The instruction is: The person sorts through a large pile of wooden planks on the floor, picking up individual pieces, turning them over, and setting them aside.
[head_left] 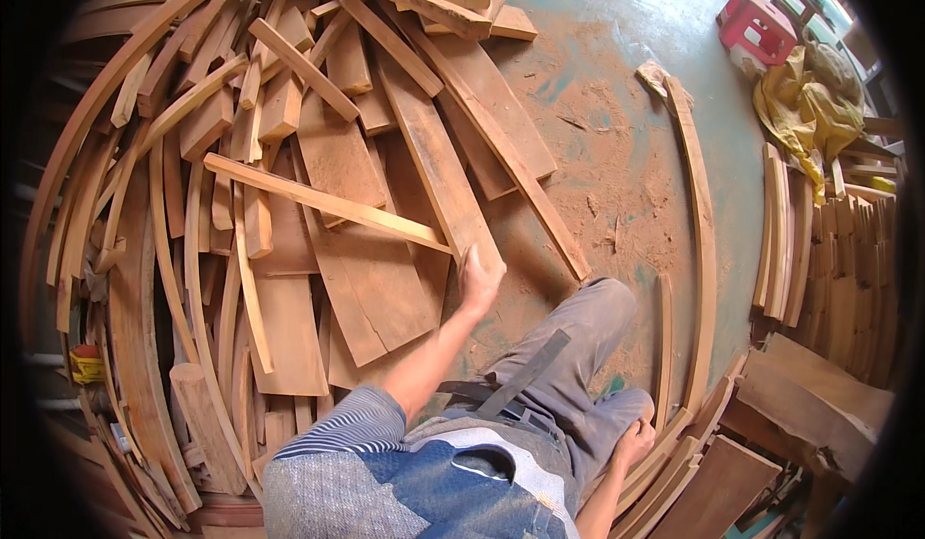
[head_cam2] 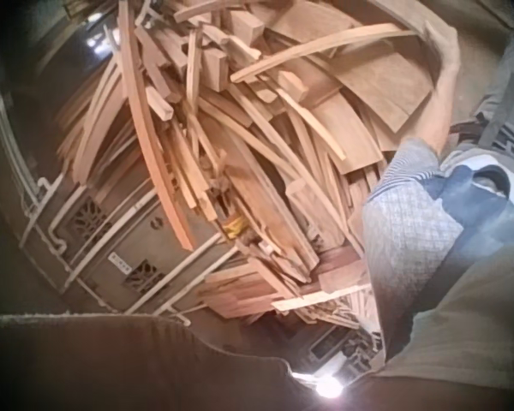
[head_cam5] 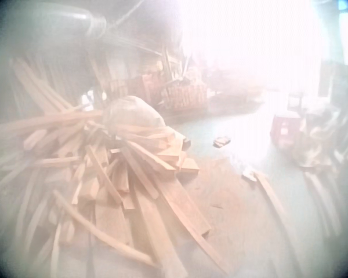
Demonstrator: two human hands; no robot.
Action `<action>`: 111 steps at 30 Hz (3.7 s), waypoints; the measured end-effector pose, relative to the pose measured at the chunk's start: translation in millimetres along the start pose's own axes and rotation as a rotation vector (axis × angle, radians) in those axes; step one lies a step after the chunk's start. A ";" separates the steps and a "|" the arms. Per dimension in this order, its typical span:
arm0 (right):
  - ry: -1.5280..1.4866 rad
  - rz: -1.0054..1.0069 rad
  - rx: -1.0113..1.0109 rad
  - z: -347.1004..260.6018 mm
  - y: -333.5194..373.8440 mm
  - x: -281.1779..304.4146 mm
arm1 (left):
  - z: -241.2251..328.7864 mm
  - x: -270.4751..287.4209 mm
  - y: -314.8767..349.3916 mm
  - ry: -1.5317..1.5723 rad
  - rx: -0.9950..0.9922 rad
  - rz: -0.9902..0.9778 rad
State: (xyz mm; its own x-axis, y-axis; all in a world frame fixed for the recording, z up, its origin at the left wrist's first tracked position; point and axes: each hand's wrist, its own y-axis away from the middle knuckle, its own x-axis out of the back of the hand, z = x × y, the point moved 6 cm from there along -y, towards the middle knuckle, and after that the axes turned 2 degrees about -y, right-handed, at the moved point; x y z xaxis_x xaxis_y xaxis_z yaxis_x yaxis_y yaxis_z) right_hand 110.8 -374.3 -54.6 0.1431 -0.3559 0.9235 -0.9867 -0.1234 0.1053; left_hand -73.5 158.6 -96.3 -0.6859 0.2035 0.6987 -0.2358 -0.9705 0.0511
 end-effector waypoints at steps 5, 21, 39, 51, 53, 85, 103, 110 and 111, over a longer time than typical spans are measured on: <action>0.013 -0.048 -0.021 4.7 -12.9 -0.5 | 7.5 -43.4 -109.1 0.111 0.073 -0.096; 0.099 -0.143 -0.080 -30.3 -27.3 3.5 | -23.9 -101.6 -216.5 0.148 0.465 -0.213; -0.237 0.131 -0.128 86.4 -94.8 144.1 | 262.1 116.2 -412.9 1.533 0.106 -0.454; -0.382 0.062 0.070 8.5 -116.3 147.9 | 143.3 63.9 -34.8 1.658 0.378 -0.473; -0.419 0.023 0.199 -21.7 -134.8 153.0 | 144.5 35.9 -14.6 1.742 0.451 -0.491; -1.398 -0.852 -0.135 -205.0 -34.5 98.6 | 156.1 -92.3 20.0 1.324 0.586 -0.695; -1.053 -0.290 -0.262 41.7 52.2 185.0 | 359.3 -174.9 199.1 1.232 0.223 -1.461; -0.569 0.108 -0.134 21.2 59.4 196.4 | 413.3 -178.9 265.9 1.141 0.086 -1.624; -0.513 0.156 -0.147 16.6 61.2 197.1 | 415.1 -182.9 277.4 1.116 0.073 -1.654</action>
State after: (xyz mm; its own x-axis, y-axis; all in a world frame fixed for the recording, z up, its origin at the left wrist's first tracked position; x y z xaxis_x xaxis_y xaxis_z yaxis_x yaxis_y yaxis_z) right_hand 79.9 -467.4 127.8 -0.0231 -0.7695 0.6382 -0.9943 0.0845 0.0658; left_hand 272.3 -201.7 86.4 0.0726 0.6922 -0.7181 -0.9715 0.2120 0.1062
